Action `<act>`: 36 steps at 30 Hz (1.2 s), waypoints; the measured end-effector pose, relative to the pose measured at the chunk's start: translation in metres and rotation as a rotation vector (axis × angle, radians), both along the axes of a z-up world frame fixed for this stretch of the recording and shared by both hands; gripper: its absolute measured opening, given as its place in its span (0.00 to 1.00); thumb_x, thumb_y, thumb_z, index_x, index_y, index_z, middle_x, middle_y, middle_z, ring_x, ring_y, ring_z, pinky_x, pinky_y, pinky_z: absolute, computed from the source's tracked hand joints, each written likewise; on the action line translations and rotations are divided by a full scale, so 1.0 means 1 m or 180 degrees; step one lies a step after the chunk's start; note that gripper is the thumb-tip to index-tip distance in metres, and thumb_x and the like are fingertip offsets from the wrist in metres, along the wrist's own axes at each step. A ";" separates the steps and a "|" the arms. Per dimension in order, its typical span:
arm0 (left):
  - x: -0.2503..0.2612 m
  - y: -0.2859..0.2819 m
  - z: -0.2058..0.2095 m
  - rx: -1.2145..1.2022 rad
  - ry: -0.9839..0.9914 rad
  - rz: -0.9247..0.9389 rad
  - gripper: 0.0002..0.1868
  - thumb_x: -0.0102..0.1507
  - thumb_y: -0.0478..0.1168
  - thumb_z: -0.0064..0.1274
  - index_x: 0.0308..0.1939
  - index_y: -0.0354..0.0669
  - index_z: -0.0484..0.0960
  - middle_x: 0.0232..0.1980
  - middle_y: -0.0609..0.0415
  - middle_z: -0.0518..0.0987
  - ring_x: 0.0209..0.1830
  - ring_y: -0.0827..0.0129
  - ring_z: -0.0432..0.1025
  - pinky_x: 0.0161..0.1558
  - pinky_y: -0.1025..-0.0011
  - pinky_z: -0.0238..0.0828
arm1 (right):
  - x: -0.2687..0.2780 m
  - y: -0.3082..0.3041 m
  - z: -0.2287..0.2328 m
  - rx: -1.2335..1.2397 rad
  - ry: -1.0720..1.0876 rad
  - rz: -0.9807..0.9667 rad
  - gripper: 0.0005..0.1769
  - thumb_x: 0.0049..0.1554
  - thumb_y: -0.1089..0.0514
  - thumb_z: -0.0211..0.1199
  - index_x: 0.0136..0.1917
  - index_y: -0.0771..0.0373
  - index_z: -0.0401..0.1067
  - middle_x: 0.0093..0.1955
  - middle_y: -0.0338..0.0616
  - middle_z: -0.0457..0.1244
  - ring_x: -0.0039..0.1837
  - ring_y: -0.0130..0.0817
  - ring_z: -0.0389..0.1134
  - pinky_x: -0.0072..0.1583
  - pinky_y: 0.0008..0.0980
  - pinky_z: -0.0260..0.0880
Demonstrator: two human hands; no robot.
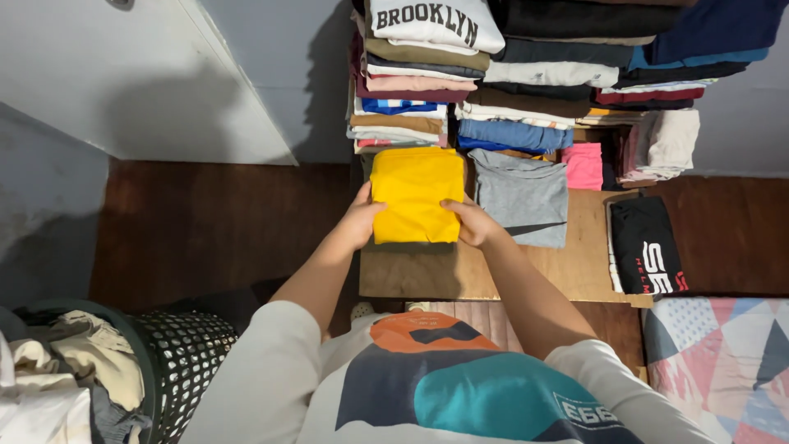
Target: Organizing and stacking several piles of folded t-shirts on a wooden table.
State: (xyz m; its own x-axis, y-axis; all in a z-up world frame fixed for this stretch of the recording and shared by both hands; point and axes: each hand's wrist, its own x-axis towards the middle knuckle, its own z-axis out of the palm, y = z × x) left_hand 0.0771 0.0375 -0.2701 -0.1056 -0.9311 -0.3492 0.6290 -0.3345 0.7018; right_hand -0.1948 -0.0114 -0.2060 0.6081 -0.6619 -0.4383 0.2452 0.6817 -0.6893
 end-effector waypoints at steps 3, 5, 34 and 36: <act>0.003 0.006 -0.021 0.0249 -0.0684 -0.0059 0.41 0.63 0.25 0.44 0.80 0.48 0.51 0.71 0.43 0.69 0.69 0.55 0.67 0.64 0.61 0.68 | 0.004 0.010 -0.006 0.0003 0.0777 0.0030 0.36 0.60 0.60 0.54 0.79 0.50 0.50 0.75 0.42 0.57 0.72 0.41 0.62 0.66 0.47 0.66; 0.004 0.013 -0.025 0.0554 -0.1140 -0.0216 0.42 0.63 0.26 0.43 0.80 0.50 0.49 0.70 0.42 0.70 0.68 0.54 0.68 0.63 0.60 0.68 | 0.000 0.016 -0.020 0.0154 0.1474 0.0156 0.39 0.59 0.59 0.53 0.80 0.44 0.46 0.75 0.39 0.55 0.72 0.39 0.60 0.64 0.49 0.65; -0.035 -0.044 -0.004 -0.0559 -0.2891 0.0613 0.28 0.58 0.32 0.56 0.64 0.44 0.76 0.62 0.47 0.72 0.60 0.58 0.71 0.59 0.66 0.70 | 0.002 -0.029 0.001 -0.3549 0.3154 -0.0027 0.41 0.50 0.61 0.70 0.74 0.62 0.60 0.63 0.62 0.58 0.60 0.54 0.65 0.61 0.44 0.68; -0.038 -0.065 0.016 -0.0863 -0.2475 0.0635 0.26 0.60 0.30 0.54 0.64 0.41 0.74 0.64 0.46 0.73 0.63 0.60 0.70 0.63 0.67 0.66 | 0.015 -0.036 0.048 -0.3845 0.2919 -0.0183 0.39 0.50 0.63 0.68 0.74 0.61 0.62 0.62 0.61 0.58 0.61 0.54 0.65 0.62 0.44 0.68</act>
